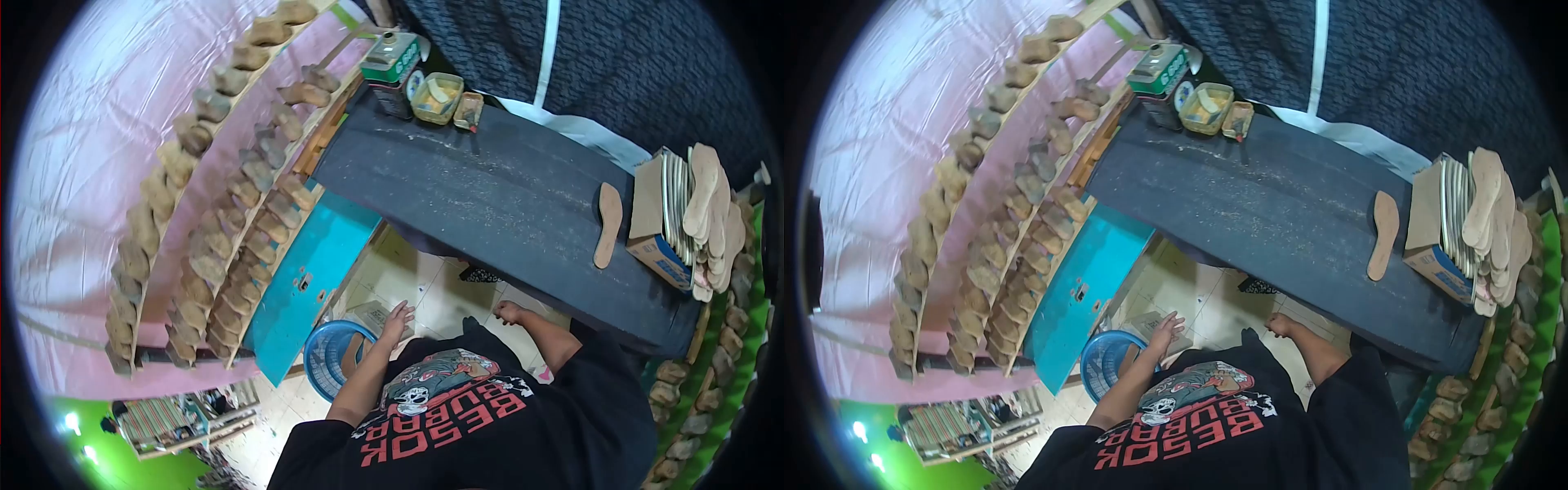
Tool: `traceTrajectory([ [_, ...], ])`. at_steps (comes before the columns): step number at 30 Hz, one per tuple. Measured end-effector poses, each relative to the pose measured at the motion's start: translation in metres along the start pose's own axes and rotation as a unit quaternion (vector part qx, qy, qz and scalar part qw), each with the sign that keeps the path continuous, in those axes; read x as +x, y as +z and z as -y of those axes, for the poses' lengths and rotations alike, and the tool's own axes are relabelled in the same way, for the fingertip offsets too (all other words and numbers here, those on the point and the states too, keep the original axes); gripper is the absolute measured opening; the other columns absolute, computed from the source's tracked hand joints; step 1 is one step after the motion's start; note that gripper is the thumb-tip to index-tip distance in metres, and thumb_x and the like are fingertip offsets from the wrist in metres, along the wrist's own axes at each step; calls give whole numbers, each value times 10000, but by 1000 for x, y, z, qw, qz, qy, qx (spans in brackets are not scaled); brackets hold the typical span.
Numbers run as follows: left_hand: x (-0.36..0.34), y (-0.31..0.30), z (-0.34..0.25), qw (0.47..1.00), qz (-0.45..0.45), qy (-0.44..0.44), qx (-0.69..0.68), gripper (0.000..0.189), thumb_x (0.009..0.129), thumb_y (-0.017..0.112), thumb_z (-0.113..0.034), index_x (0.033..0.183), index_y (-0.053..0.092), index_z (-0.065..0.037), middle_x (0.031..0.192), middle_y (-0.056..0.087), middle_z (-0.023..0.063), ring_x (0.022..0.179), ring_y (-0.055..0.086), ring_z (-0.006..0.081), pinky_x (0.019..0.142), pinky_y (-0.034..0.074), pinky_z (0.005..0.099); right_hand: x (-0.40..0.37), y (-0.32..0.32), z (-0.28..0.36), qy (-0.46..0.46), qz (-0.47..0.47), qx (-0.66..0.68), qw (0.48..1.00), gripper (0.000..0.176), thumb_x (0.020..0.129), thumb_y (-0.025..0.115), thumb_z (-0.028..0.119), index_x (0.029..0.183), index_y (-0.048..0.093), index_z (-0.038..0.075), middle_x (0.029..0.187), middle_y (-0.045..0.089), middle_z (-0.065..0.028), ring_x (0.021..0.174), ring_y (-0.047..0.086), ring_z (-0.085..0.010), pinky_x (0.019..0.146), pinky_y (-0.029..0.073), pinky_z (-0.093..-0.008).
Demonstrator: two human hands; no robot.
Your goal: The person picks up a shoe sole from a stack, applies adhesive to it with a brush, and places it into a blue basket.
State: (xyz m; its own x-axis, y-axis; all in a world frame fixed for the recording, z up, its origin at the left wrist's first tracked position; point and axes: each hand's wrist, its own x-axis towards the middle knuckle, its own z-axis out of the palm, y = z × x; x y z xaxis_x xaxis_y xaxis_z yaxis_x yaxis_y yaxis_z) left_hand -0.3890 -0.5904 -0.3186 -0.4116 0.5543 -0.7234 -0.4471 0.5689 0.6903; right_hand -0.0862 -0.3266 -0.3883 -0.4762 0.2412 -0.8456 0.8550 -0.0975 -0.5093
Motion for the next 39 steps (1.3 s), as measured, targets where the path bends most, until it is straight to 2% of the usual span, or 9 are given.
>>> traceTrajectory([
  [3, 13, 6, -25, 998, 63, -7, 26, 542, 1059, 460, -336, 1557, 388, -137, 1407, 620, 66, 1222, 602, 238, 956, 457, 404, 37, 14, -81, 54, -40, -15, 998, 321, 927, 594, 337, 1059, 702, 66, 1026, 719, -145, 795, 713, -276, 640, 541, -406],
  [5, 23, 7, -30, 991, 118, -59, 26, 555, 1056, 460, -328, 1568, 368, -135, 1405, 619, 74, 1210, 604, 249, 986, 448, 425, 109, 47, -152, -87, -83, -288, 950, 361, 870, 602, 335, 970, 744, 18, 1078, 716, -246, 896, 719, -384, 742, 554, -471],
  [6, 26, 5, -35, 985, 139, -80, 57, 589, 1048, 468, -336, 1586, 331, -139, 1415, 606, 78, 1191, 600, 260, 1011, 436, 461, 54, 47, -103, 16, -76, -215, 974, 388, 822, 604, 336, 892, 758, -12, 1089, 693, -305, 959, 694, -446, 836, 537, -496],
  [9, 45, 9, -57, 958, 219, -126, 133, 653, 1044, 480, -404, 1611, 278, -153, 1536, 492, 57, 1373, 464, 254, 1095, 366, 493, 27, 73, -56, 7, -17, -115, 993, 536, 826, 676, 501, 922, 760, -19, 926, 753, -220, 857, 720, -390, 798, 545, -467],
  [16, 50, 48, -181, 820, 546, -81, 154, 694, 1050, 480, -481, 1596, 298, -93, 1576, 444, 66, 1374, 476, 211, 1124, 355, 380, -15, 74, 35, -9, -145, 43, 988, 549, 841, 701, 484, 1151, 682, 32, 1117, 713, -243, 1052, 682, -339, 926, 512, -416],
  [23, 40, 114, -274, 642, 746, -81, 156, 689, 1059, 445, -468, 1532, 364, 26, 1561, 430, 199, 1439, 442, 294, 1196, 327, 412, -148, 2, 156, -130, -94, 330, 930, 269, 1008, 610, 302, 1129, 666, 68, 949, 686, -5, 863, 631, -106, 782, 513, -283],
  [27, 31, 153, -289, 628, 766, -100, 93, 715, 1059, 428, -476, 1566, 306, 14, 1581, 391, 217, 1457, 413, 311, 1209, 306, 406, -181, -24, 156, -150, -126, 380, 904, 250, 1008, 622, 292, 1113, 685, 74, 961, 698, 3, 839, 631, -98, 754, 513, -266],
  [35, 37, 217, -293, 698, 709, -68, 71, 768, 1073, 338, -534, 1612, 185, -8, 1662, 267, 153, 1522, 295, 278, 1248, 209, 395, -233, -84, 118, -82, -553, 240, 794, 280, 917, 684, 215, 1071, 692, -19, 934, 714, -109, 722, 618, -162, 687, 502, -326],
  [39, 40, 259, -301, 733, 672, -67, 79, 812, 1052, 332, -583, 1602, 213, 2, 1660, 263, 172, 1523, 290, 290, 1258, 194, 409, -231, -119, 74, 29, -663, 107, 741, 441, 848, 766, 245, 1208, 651, 18, 1336, 612, -193, 1113, 639, -299, 990, 492, -416],
])
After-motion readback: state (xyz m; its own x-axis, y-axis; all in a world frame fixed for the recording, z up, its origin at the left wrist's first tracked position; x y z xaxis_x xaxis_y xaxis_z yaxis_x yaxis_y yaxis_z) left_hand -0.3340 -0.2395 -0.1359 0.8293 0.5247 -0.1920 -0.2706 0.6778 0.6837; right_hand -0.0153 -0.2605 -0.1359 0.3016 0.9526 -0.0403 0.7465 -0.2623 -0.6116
